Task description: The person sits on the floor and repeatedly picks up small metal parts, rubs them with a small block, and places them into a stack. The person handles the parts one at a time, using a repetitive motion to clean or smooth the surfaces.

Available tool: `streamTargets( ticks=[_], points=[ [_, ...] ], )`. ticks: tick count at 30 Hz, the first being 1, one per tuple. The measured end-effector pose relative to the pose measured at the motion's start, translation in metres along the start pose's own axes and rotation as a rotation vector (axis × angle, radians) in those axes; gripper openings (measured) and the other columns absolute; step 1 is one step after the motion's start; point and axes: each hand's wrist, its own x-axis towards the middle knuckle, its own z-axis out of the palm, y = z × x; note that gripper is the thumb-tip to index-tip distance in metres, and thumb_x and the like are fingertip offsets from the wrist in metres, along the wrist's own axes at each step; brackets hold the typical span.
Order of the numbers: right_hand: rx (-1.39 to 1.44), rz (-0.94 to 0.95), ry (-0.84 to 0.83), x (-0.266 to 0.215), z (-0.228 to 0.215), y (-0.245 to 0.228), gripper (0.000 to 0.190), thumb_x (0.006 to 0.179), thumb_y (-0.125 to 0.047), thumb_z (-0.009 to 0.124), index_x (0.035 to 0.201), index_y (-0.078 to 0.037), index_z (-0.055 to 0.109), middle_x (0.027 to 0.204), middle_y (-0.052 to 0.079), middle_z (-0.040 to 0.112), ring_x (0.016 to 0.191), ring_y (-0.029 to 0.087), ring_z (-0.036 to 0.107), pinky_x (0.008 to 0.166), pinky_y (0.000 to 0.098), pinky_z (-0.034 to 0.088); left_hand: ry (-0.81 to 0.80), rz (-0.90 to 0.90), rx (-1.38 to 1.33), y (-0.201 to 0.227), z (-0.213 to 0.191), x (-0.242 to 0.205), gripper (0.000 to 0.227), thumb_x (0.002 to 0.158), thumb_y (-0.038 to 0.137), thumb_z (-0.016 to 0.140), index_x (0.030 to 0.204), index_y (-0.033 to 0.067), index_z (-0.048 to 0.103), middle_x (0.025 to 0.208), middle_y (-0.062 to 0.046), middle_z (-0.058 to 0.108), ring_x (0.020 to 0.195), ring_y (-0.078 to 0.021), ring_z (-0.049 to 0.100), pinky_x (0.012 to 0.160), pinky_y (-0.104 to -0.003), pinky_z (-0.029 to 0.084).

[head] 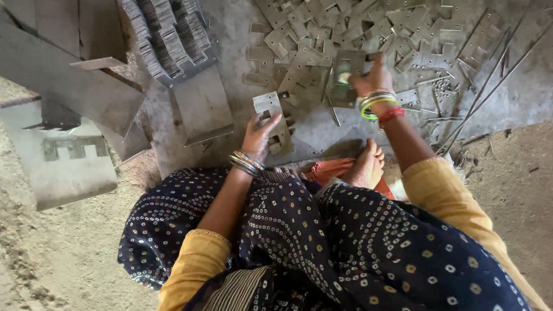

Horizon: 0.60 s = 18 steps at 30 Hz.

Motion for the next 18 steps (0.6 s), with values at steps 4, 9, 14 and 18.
streamTargets(
  ticks=[4,9,14,18],
  points=[
    [0.092,-0.205,-0.134,-0.007,-0.018,0.008,0.043,0.079,-0.024,0.084,0.110,-0.002,0.064,0.092,0.019,0.073,0.080,0.028,0.071,0.072,0.0397,0.056,0.131,-0.026,0.102,-0.007,-0.008,0.014,0.068,0.095,0.032,0.078,0.144,-0.0025,0.045,0.134,-0.012,0.063,0.124,-0.0190,0.061,0.105,-0.034,0.047],
    [0.180,-0.233,-0.595,-0.029,-0.008,-0.046,0.044,0.084,-0.028,0.087,0.120,-0.010,0.067,0.099,0.012,0.074,0.082,0.028,0.070,0.068,0.0381,0.060,0.069,-0.119,-0.193,0.008,0.005,0.016,0.074,0.094,0.045,0.071,0.145,-0.0051,0.053,0.142,-0.014,0.062,0.125,-0.0224,0.060,0.104,-0.036,0.049],
    [-0.472,-1.051,-0.106,-0.027,0.027,-0.105,0.069,0.066,-0.003,0.070,0.132,-0.023,0.067,0.140,0.006,0.063,0.132,0.037,0.052,0.109,0.0579,0.041,0.128,-0.124,-0.159,0.047,0.022,-0.011,0.070,0.090,0.039,0.075,0.143,-0.0034,0.054,0.138,-0.010,0.064,0.121,-0.0202,0.064,0.101,-0.036,0.053],
    [-0.604,-1.086,-0.164,-0.016,0.023,-0.111,0.070,0.068,-0.008,0.073,0.134,-0.028,0.065,0.144,0.005,0.057,0.138,0.040,0.041,0.112,0.0654,0.022,0.076,-0.187,-0.228,0.074,0.028,-0.024,0.063,0.093,0.040,0.069,0.139,0.0023,0.051,0.116,-0.015,0.068,0.093,-0.0256,0.072,0.076,-0.042,0.062]
  ],
)
